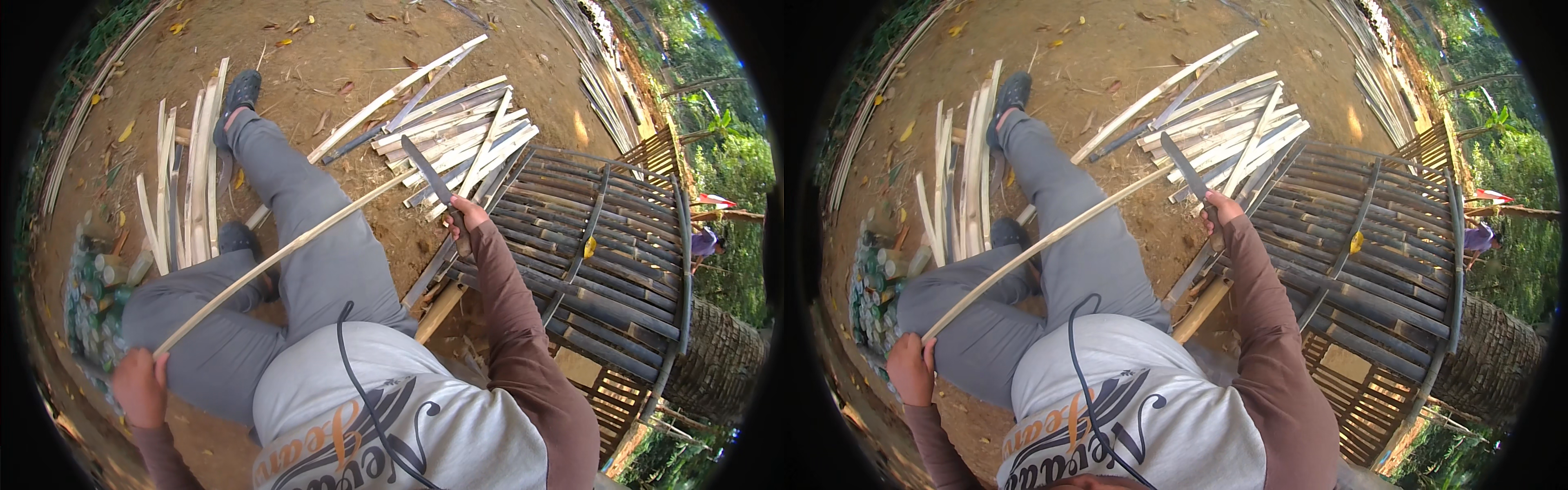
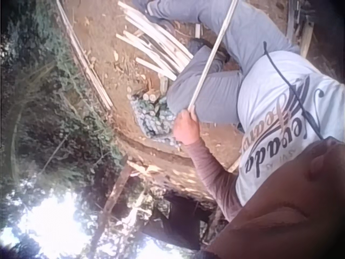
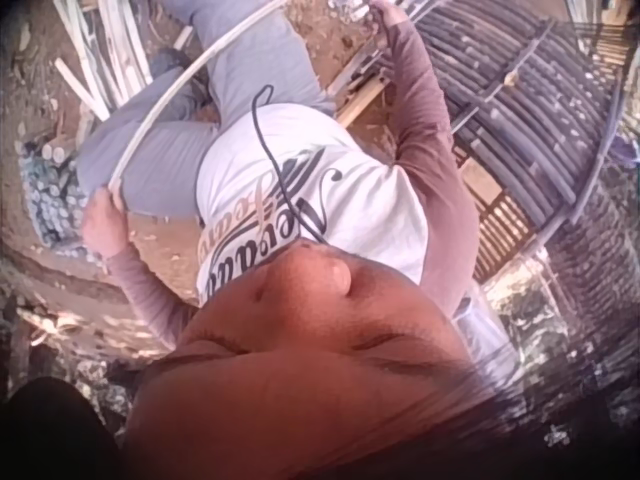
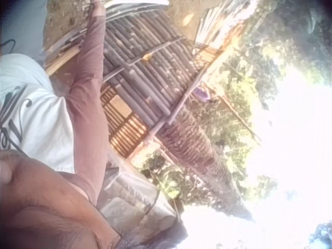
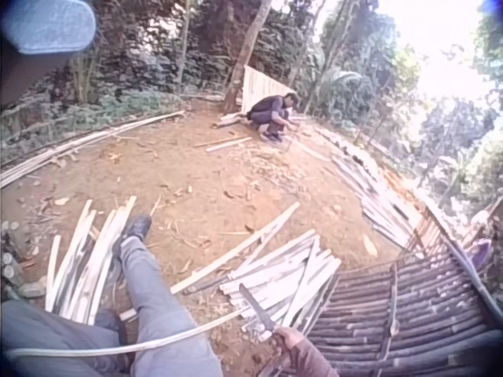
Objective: The person shaves a strip of bamboo using a large blade, drawing the blade along the length of the strip while holding it with their hands.
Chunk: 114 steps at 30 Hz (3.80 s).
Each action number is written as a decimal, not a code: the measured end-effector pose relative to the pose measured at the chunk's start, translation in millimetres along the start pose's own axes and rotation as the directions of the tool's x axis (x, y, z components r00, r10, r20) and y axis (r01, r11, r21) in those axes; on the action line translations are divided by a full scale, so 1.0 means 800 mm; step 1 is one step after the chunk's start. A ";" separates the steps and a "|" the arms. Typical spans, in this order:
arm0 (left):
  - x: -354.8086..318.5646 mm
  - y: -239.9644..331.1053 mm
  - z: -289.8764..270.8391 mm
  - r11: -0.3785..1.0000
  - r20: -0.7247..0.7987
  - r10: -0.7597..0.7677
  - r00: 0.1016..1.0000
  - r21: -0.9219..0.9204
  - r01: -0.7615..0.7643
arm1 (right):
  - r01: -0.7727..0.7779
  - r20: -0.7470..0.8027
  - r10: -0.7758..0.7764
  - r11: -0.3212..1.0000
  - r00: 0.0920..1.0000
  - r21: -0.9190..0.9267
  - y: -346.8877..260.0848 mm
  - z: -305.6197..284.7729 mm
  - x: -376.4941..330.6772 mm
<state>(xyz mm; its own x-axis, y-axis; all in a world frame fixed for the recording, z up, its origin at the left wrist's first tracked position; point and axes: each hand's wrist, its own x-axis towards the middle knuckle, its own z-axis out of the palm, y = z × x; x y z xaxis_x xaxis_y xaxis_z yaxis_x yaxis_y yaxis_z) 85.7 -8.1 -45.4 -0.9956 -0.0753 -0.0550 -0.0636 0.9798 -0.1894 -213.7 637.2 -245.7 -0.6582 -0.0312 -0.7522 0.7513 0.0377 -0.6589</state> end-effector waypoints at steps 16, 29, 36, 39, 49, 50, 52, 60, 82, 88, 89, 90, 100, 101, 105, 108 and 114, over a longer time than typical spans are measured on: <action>-0.001 0.000 -0.001 0.999 -0.025 0.002 1.000 -0.049 -0.003 | 0.020 0.111 -0.024 0.999 0.993 0.038 0.019 0.073 -0.014; -0.007 0.003 0.005 1.000 -0.079 0.012 0.997 0.004 -0.012 | 0.029 0.103 -0.022 0.998 0.994 -0.064 0.005 0.051 -0.019; -0.002 -0.002 0.006 1.000 -0.064 0.015 0.998 0.006 -0.015 | 0.093 -0.160 -0.093 0.996 0.983 -0.007 0.031 0.035 0.019; -0.010 -0.012 0.009 1.000 -0.049 -0.004 0.999 0.001 0.004 | 0.112 -0.196 -0.098 0.992 0.976 0.061 0.035 0.051 -0.007; 0.001 -0.003 0.003 0.999 -0.057 0.017 0.998 -0.044 -0.020 | 0.026 0.159 -0.036 0.998 0.987 0.061 0.038 0.039 -0.014; 0.000 -0.003 0.003 0.999 -0.057 0.022 0.998 -0.048 -0.025 | 0.039 0.119 -0.047 0.997 0.992 0.066 0.036 0.039 -0.011; -0.003 -0.002 0.003 0.999 -0.067 0.021 0.998 -0.040 -0.024 | 0.067 0.033 -0.069 0.995 0.997 0.074 0.022 0.035 0.000; -0.003 0.001 0.004 1.000 -0.047 0.003 0.999 -0.019 -0.004 | 0.038 0.111 -0.041 0.999 0.993 0.027 0.027 0.065 -0.014; 0.002 0.002 0.004 0.998 -0.072 0.016 0.997 -0.067 -0.021 | 0.135 -0.300 -0.089 0.982 0.950 0.133 0.031 0.056 0.049; -0.001 -0.001 0.002 0.996 -0.055 0.006 0.998 -0.092 -0.011 | 0.005 0.049 -0.012 0.988 0.999 0.151 0.038 0.129 -0.027; 0.000 -0.001 0.001 0.994 -0.054 0.011 0.998 -0.106 -0.017 | -0.013 0.069 0.001 0.984 0.998 0.179 0.035 0.118 -0.024; 0.001 -0.002 0.001 0.993 -0.056 0.013 0.998 -0.114 -0.020 | -0.031 0.090 0.013 0.978 0.996 0.207 0.030 0.100 -0.016; 0.000 0.005 0.003 0.995 -0.057 -0.030 0.998 -0.095 0.025 | 0.562 -0.096 -0.561 0.775 0.822 0.290 -0.040 0.085 -0.062; 0.001 0.005 0.002 0.995 -0.069 -0.029 0.997 -0.097 0.022 | 0.498 0.013 -0.528 0.809 0.849 0.313 -0.043 0.082 -0.063; 0.000 0.005 0.002 0.994 -0.062 -0.026 0.998 -0.109 0.019 | 0.450 -0.086 -0.506 0.822 0.858 -0.348 -0.025 0.093 -0.080; 0.000 0.007 0.001 0.994 -0.047 -0.030 0.998 -0.109 0.025 | 0.378 -0.103 -0.583 0.641 0.806 -0.668 -0.007 0.147 -0.109; -0.001 0.002 0.003 0.993 -0.055 -0.009 0.998 -0.114 0.003 | 0.382 -0.062 -0.664 0.500 0.745 -0.777 0.062 0.153 -0.097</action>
<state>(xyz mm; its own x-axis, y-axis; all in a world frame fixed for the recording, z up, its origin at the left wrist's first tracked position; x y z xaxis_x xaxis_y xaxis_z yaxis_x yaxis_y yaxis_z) 86.9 -6.7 -48.1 -0.9972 -0.0743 0.0004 -0.0741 0.9943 -0.0762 -119.1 519.2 -220.2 -0.9924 0.0137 -0.1225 0.0869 0.7832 -0.6157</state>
